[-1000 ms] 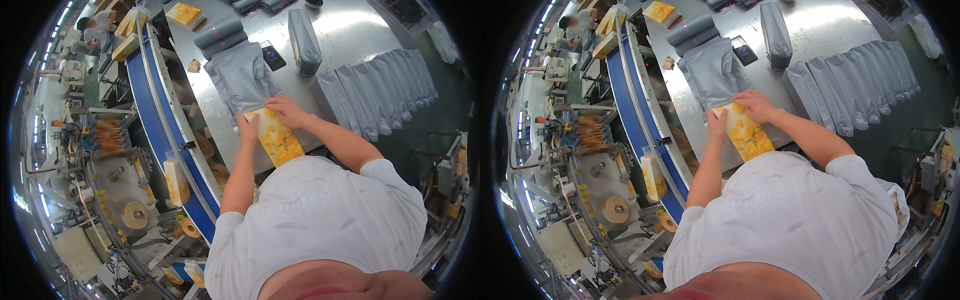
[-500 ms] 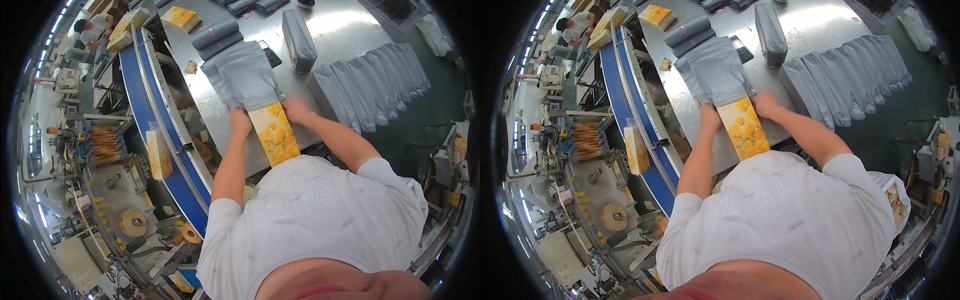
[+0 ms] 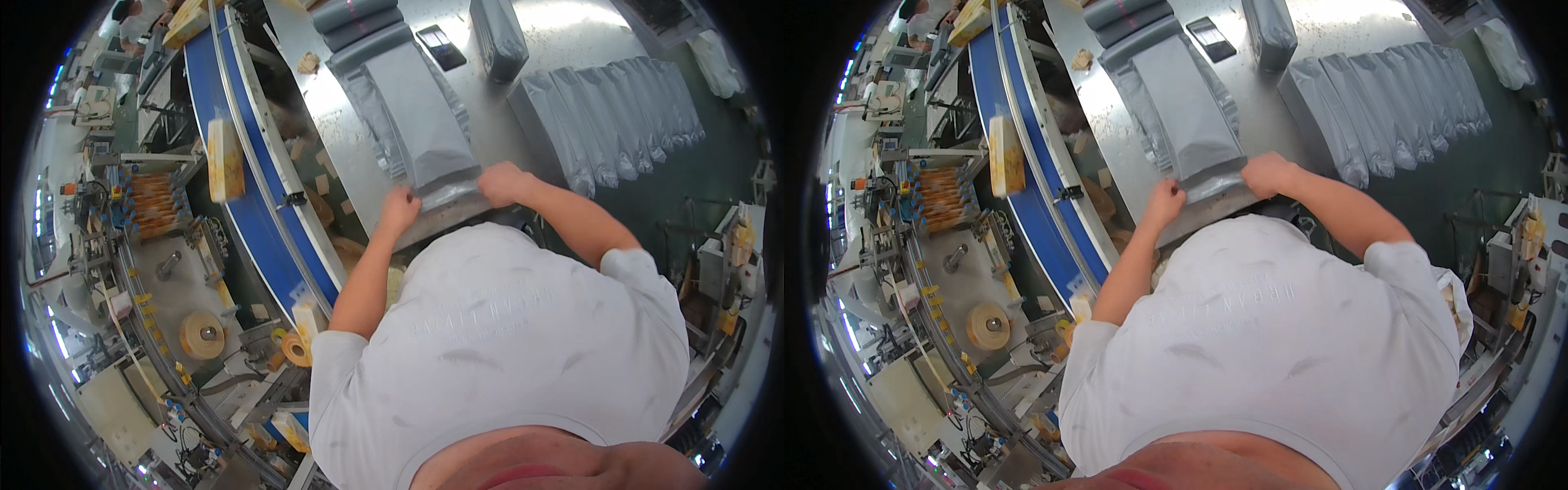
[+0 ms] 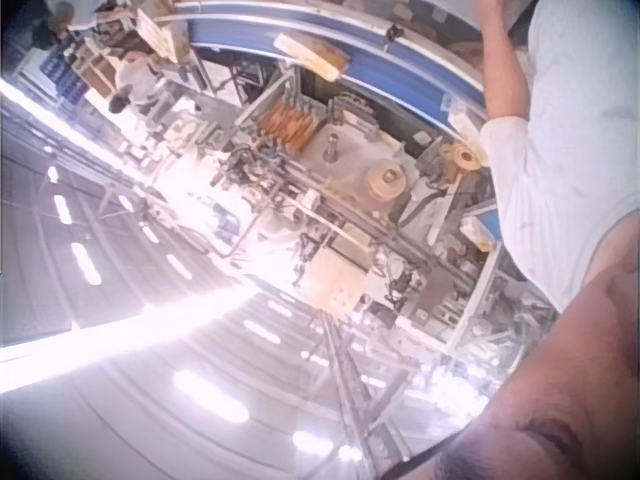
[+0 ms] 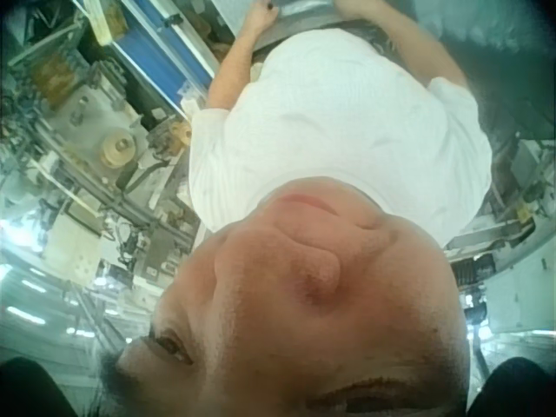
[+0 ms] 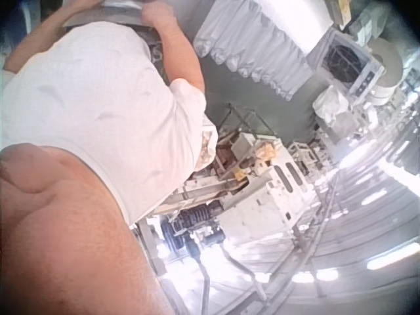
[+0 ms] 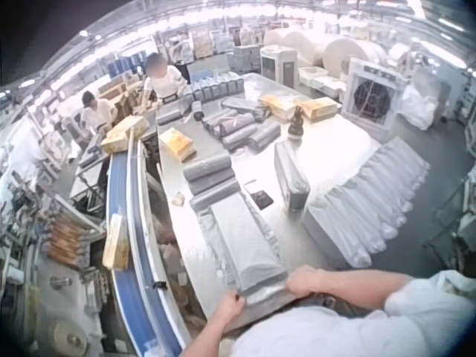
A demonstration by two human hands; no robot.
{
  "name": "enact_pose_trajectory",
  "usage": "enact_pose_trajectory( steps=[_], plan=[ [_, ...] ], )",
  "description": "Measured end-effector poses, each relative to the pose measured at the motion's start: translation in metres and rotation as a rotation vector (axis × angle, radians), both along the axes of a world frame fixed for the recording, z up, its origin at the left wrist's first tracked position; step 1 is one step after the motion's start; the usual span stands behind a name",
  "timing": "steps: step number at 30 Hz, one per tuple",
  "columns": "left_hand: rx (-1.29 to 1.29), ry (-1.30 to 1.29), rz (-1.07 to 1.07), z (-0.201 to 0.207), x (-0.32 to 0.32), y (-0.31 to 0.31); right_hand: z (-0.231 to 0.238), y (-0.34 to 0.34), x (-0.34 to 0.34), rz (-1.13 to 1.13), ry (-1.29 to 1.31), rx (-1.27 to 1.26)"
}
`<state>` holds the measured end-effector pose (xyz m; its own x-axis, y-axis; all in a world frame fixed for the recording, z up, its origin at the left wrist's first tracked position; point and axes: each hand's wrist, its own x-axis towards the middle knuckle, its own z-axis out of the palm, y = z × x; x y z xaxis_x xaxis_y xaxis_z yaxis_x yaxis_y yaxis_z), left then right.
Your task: The person picks up books from a moving conveyor belt and places them into grey poly mailer bags on a metal table. They fold the top of the bags to seal them and stack the finished packages.
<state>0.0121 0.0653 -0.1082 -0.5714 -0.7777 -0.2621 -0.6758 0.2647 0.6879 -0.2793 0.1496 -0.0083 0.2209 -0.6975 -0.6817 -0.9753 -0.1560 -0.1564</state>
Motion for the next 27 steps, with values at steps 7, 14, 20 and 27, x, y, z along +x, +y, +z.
enact_pose_trajectory(
  steps=[7, 14, 20, 27],
  plan=[
    [0.288, 0.164, 0.294, -0.001, 0.008, 0.032, -0.045, -0.021, 0.075, -0.320, -0.391, -0.422],
    [0.185, 0.332, 0.330, -0.002, 0.017, 0.033, -0.049, -0.025, 0.113, -0.216, -0.716, -0.597],
    [0.130, 0.280, 0.315, -0.001, 0.021, 0.034, -0.071, 0.028, 0.096, -0.373, -0.696, -0.438],
    [0.241, 0.537, 0.320, 0.000, 0.004, 0.045, -0.040, 0.071, 0.088, -0.601, -0.691, -0.785]
  ],
)
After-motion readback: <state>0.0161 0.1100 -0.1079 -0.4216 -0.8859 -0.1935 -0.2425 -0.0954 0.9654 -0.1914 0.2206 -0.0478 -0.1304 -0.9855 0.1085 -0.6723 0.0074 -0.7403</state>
